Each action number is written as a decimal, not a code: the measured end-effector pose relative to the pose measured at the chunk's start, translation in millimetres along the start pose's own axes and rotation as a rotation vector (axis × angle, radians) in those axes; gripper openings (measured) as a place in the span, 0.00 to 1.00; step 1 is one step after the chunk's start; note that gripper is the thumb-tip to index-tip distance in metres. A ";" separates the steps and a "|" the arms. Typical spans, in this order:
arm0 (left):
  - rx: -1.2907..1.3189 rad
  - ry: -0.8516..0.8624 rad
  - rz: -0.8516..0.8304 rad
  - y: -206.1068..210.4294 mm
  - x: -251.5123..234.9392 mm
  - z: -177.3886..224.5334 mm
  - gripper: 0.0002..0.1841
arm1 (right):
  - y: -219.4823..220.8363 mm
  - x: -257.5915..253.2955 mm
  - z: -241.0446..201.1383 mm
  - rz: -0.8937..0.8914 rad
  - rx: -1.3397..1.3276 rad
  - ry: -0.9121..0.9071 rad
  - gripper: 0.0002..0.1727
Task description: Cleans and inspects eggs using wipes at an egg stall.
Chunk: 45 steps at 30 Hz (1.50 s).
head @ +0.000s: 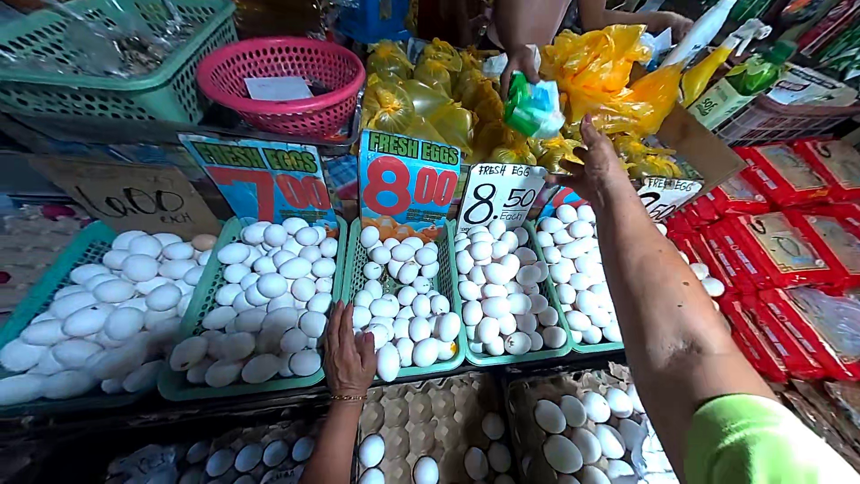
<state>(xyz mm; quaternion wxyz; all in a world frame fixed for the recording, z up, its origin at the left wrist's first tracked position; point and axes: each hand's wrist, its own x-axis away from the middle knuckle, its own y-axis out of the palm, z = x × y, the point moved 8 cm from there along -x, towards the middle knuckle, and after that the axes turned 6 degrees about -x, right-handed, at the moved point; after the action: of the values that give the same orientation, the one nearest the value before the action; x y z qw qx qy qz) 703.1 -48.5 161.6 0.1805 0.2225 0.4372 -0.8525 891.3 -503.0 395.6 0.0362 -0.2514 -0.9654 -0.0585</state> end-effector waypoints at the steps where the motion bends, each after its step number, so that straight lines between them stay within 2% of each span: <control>1: -0.001 -0.002 -0.003 0.4 0.0 0.1 0.38 | 4.4 -5.4 6.1 0.003 -0.047 0.019 0.51; 3: -0.005 -0.002 -0.010 0.2 1.3 0.3 0.38 | 15.5 -18.7 20.8 0.007 -0.073 0.066 0.51; 5: -0.013 -0.009 -0.021 -0.9 1.3 0.0 0.38 | 30.9 -32.4 42.9 -0.015 0.063 0.090 0.53; 7: -0.022 -0.017 -0.029 -0.9 1.8 0.0 0.38 | 48.5 -36.2 61.9 -0.014 0.139 0.086 0.50; 10: -0.024 -0.015 -0.031 -0.9 2.6 0.1 0.39 | 47.5 -45.5 80.7 0.090 0.154 0.066 0.45; 15: -0.027 -0.015 -0.017 -1.2 3.1 -0.4 0.40 | 48.7 -61.5 82.6 0.078 0.236 0.061 0.31; 19: -0.038 -0.016 -0.003 -0.1 4.8 -2.0 0.41 | 54.3 -60.4 83.6 0.045 0.214 0.059 0.26; 23: -0.038 -0.029 -0.004 0.4 4.4 -2.8 0.39 | 61.6 -54.6 75.1 -0.018 0.194 -0.123 0.21; 26: -0.010 -0.044 -0.047 1.1 5.0 -1.3 0.33 | 66.7 -39.3 44.0 -0.099 0.260 -0.306 0.22; 29: 0.002 -0.023 -0.026 -1.2 7.2 -3.6 0.31 | 71.1 6.1 17.2 -0.219 0.284 -0.373 0.18; 32: 0.045 -0.013 0.054 -15.4 1.4 0.6 0.30 | 64.8 87.7 5.8 -0.383 0.188 -0.407 0.10; 34: 0.232 -0.061 0.074 -39.0 -1.7 16.7 0.30 | 57.0 156.7 10.6 -0.517 0.182 -0.433 0.07; 35: 0.387 -0.119 0.016 -50.7 1.5 29.1 0.31 | 52.1 195.5 19.4 -0.579 0.206 -0.433 0.07; 37: 0.814 -0.309 -0.228 -62.2 22.9 57.1 0.41 | 42.9 270.8 50.4 -0.752 0.260 -0.415 0.04; 38: 1.075 -0.463 -0.370 -62.3 41.9 71.5 0.49 | 39.6 305.0 72.7 -0.857 0.285 -0.372 0.02; 39: 1.281 -0.660 -0.456 -64.6 64.4 84.1 0.53 | 37.4 334.7 98.8 -0.951 0.324 -0.304 0.04; 40: 1.407 -0.890 -0.452 -68.8 89.4 89.7 0.50 | 35.4 360.2 126.3 -1.027 0.379 -0.233 0.08; 41: 1.483 -1.062 -0.428 -73.2 112.8 90.7 0.41 | 33.3 380.5 150.0 -1.067 0.480 -0.189 0.13; 42: 1.486 -1.164 -0.411 -76.8 132.6 87.2 0.33 | 30.9 394.4 167.0 -1.045 0.614 -0.203 0.17; 45: 1.334 -1.272 -0.299 -83.0 173.1 68.1 0.28 | 28.7 418.8 192.4 -0.850 0.907 -0.304 0.34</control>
<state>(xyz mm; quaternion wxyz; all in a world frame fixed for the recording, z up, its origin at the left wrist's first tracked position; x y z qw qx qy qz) 501.7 -78.5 159.2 0.1092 -0.2870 -0.2995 -0.9033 532.8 -251.3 249.2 -0.0246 0.1880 -0.9042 0.3828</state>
